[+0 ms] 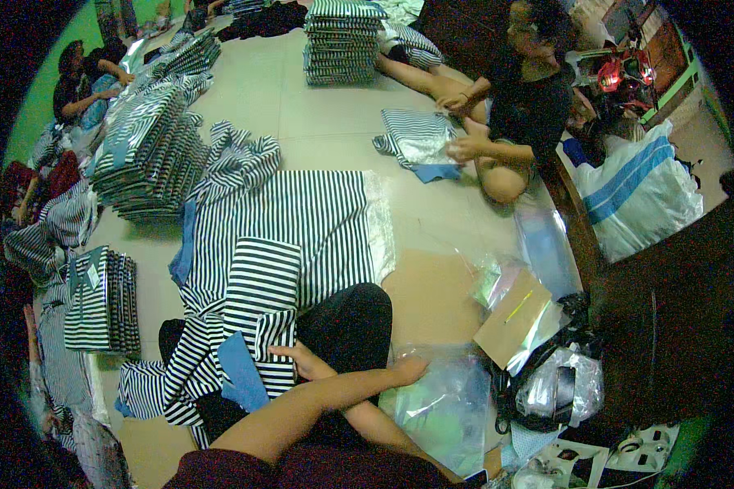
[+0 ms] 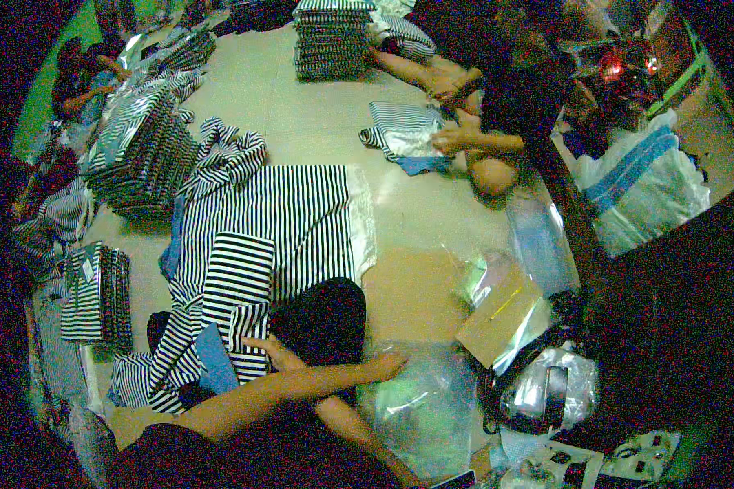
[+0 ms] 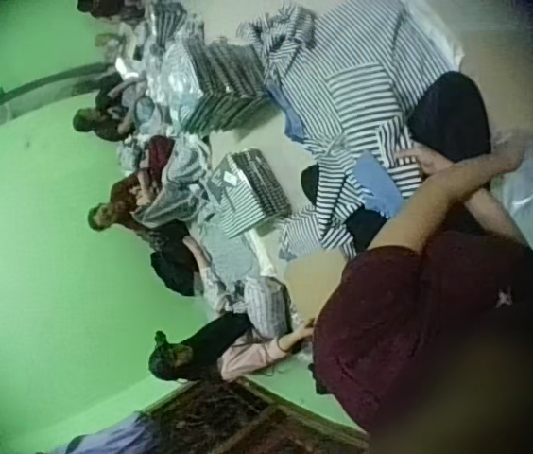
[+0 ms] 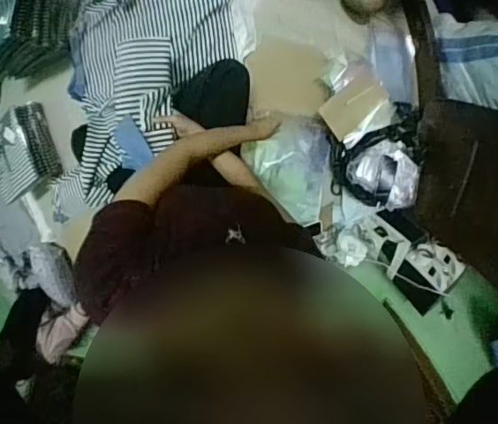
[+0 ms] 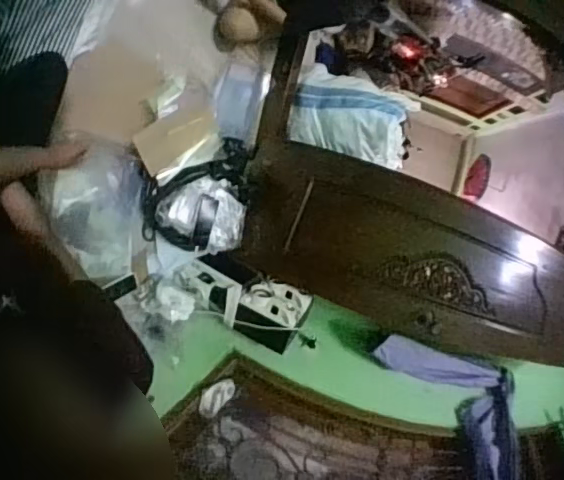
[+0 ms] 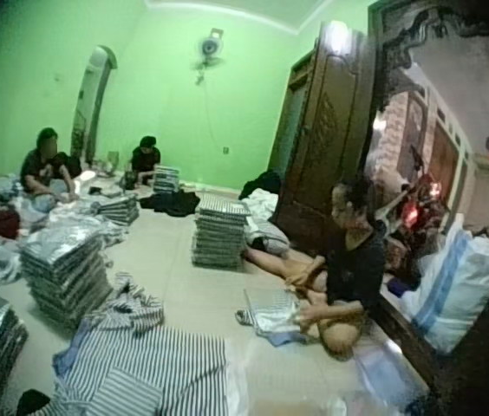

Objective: The person folds striped shirts on the floor, places them into clear plastic bags, and stacks the packaged shirts. They repeat this process with multiple shirts, using cardboard to assist in folding.

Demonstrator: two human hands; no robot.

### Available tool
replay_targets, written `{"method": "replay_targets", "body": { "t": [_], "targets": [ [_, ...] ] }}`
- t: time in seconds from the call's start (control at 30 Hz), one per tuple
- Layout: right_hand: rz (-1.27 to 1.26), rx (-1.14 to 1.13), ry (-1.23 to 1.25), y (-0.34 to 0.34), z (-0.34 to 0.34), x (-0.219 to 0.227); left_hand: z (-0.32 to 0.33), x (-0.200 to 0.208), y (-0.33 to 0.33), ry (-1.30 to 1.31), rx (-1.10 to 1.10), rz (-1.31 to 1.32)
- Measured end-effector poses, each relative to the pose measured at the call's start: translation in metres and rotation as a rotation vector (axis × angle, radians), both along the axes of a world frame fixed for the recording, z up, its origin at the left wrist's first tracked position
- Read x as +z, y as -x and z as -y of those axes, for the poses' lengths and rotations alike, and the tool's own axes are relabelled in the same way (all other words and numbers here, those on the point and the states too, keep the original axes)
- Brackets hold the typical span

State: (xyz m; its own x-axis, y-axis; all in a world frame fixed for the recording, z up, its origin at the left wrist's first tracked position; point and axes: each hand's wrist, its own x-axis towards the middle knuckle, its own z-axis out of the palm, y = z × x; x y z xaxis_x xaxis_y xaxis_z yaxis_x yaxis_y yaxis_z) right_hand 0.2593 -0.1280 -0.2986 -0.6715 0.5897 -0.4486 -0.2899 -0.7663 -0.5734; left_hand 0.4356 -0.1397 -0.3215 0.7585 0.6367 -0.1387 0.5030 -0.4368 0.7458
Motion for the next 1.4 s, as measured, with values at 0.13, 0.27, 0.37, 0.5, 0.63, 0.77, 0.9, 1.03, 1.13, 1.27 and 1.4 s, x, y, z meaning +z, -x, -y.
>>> {"method": "replay_targets", "body": {
  "t": [0.13,0.27,0.37,0.5,0.63,0.77,0.9,1.03,1.13,1.27,1.4],
  "targets": [
    [-0.014,-0.063,-0.103,0.003,-0.001,-0.007,-0.017,0.032,0.008,0.333,0.075,-0.036],
    [0.014,-0.096,-0.071,0.004,0.0,0.01,-0.019,0.031,0.008,0.493,0.153,-0.061],
    [0.01,-0.1,-0.065,0.001,-0.003,0.034,-0.019,0.023,0.01,0.406,0.228,-0.05],
    [-0.07,-0.032,-0.061,-0.005,-0.007,0.056,-0.03,0.039,0.012,0.72,0.282,0.085],
    [-0.059,-0.036,-0.022,-0.006,-0.007,0.063,-0.038,0.061,0.009,1.203,0.162,0.362],
    [-0.067,-0.012,0.01,-0.005,-0.008,0.063,-0.026,0.049,0.015,0.573,-0.267,0.32],
    [-0.134,-0.099,-0.087,-0.007,-0.009,0.064,-0.004,0.024,0.021,-0.397,-0.33,-0.44],
    [-0.116,-0.1,-0.101,-0.01,-0.008,0.064,-0.004,0.015,0.014,-0.386,-0.243,-0.551],
    [-0.05,-0.036,-0.026,-0.01,-0.006,0.063,-0.008,0.017,0.011,-0.469,-0.04,-0.386],
    [-0.075,-0.011,-0.032,-0.008,-0.006,0.061,-0.013,0.025,0.01,-0.247,0.163,-0.113],
    [-0.048,-0.046,-0.125,-0.005,-0.007,0.056,-0.014,0.031,0.01,-0.261,0.186,-0.104]
  ]
}}
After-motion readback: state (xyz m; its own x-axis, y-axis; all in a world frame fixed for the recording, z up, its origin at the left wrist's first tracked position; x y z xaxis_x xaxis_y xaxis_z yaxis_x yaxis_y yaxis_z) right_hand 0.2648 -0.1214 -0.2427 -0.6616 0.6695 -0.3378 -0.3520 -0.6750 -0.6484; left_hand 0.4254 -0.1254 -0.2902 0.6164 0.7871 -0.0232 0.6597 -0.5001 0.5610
